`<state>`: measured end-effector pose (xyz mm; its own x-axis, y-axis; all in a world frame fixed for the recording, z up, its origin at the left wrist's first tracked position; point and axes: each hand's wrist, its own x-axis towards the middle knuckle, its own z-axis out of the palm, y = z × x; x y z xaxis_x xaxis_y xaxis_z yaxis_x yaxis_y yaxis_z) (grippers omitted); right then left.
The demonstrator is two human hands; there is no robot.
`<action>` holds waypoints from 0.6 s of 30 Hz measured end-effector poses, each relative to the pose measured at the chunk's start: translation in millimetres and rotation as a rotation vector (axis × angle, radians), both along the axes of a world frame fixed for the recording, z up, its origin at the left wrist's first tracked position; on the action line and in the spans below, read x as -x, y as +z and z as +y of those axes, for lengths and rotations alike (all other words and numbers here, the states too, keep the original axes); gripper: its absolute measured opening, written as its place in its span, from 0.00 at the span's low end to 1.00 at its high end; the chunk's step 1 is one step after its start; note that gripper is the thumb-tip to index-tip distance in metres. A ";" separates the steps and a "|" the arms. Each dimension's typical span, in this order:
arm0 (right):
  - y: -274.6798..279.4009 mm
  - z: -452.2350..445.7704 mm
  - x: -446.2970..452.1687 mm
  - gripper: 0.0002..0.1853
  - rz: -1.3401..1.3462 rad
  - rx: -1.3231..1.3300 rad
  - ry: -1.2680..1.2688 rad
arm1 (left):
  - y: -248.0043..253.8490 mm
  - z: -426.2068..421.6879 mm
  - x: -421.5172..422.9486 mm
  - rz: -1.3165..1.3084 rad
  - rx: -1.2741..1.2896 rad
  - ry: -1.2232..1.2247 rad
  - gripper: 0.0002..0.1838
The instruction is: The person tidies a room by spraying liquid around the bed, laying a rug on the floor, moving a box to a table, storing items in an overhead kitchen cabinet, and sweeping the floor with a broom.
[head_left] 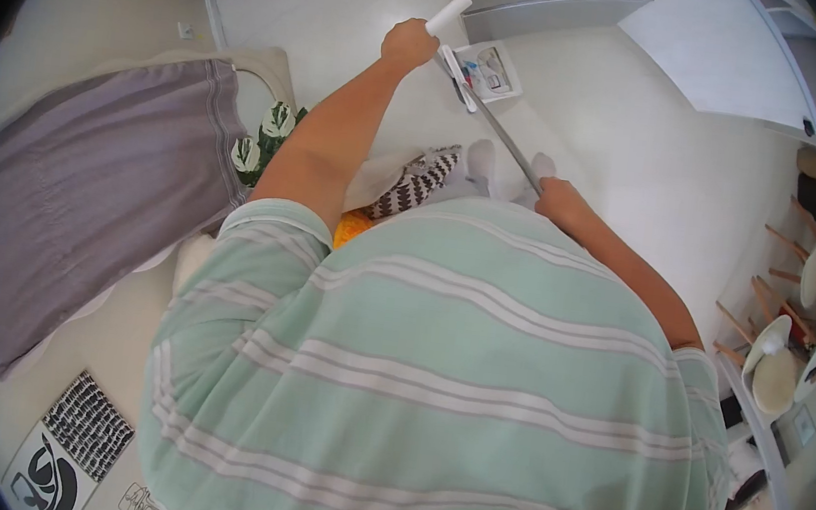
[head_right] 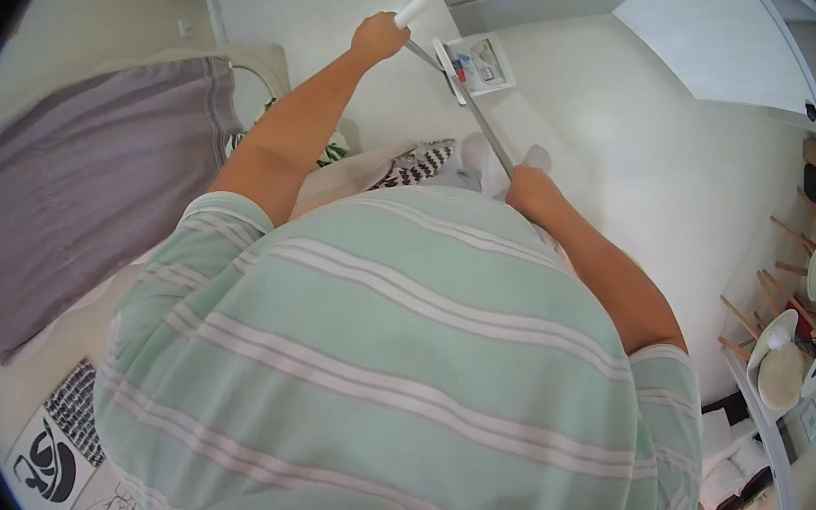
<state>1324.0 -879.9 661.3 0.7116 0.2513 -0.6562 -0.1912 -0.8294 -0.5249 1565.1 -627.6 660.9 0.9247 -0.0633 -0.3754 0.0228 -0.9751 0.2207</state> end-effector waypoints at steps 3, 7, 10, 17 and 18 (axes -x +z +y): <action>15.7 -8.8 -2.8 0.13 0.064 -0.037 -0.061 | -2.5 18.5 -9.7 0.022 0.000 0.020 0.16; 58.5 -43.4 9.3 0.14 0.157 -0.077 -0.132 | 1.8 12.4 -8.3 0.042 -0.010 0.011 0.16; 70.3 -60.0 20.2 0.17 0.261 -0.103 -0.267 | -0.3 18.7 -12.0 0.038 -0.011 -0.010 0.17; 92.5 -94.3 48.9 0.20 0.402 -0.147 -0.484 | -7.6 23.6 -14.7 -0.002 0.009 0.014 0.16; 95.2 -96.5 51.6 0.21 0.403 -0.127 -0.497 | -5.6 23.4 -15.1 0.016 0.013 0.021 0.16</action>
<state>1272.4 -976.4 756.5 0.4676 0.0489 -0.8826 -0.7385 -0.5272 -0.4205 1580.2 -604.2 655.3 0.9196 -0.0490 -0.3898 0.0471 -0.9713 0.2330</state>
